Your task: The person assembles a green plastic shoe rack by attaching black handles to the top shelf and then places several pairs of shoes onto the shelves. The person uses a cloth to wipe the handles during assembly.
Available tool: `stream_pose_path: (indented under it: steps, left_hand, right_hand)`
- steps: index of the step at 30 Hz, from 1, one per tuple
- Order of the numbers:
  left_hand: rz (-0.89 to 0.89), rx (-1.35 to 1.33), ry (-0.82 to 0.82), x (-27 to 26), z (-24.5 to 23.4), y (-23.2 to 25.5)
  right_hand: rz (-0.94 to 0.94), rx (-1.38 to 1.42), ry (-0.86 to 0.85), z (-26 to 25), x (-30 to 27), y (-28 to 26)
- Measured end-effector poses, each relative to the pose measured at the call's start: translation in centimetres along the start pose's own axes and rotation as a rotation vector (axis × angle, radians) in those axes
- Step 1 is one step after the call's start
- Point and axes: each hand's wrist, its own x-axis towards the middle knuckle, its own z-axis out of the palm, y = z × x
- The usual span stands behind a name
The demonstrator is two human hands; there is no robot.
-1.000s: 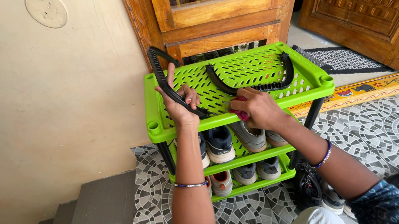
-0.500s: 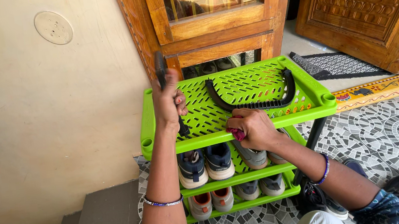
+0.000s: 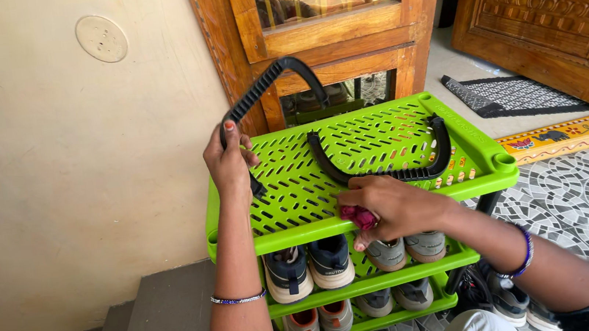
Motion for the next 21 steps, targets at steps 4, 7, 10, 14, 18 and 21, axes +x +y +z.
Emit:
stream_pose_path:
  steps: [4, 7, 10, 14, 18, 21]
  left_hand:
    - [-0.076, -0.247, -0.018, 0.1, -1.9, -1.7]
    - [-0.049, -0.474, -0.109, -0.1, -2.2, -2.1]
    - [-0.043, -0.402, -0.125, -1.2, -1.9, -2.2]
    - [-0.037, -0.25, 0.034, -2.2, -1.6, -1.8]
    - [-0.144, -0.206, 0.065, -2.3, -2.0, -1.2]
    - [-0.168, -0.149, 0.113, -2.5, -1.8, -0.9]
  right_hand:
    - [0.075, 0.2, 0.079, -3.0, 3.0, -0.8]
    - [-0.255, -0.019, 0.506, -4.8, 8.0, -0.9]
    - [-0.522, -0.357, 0.819, -3.6, 13.8, -1.9]
    - [-0.838, -0.476, 0.746, -1.3, 17.6, -1.9]
    - [-0.761, -0.579, 0.863, -1.4, 18.3, 0.9]
    - [-0.693, -0.47, 0.92, -2.1, 18.0, 4.0]
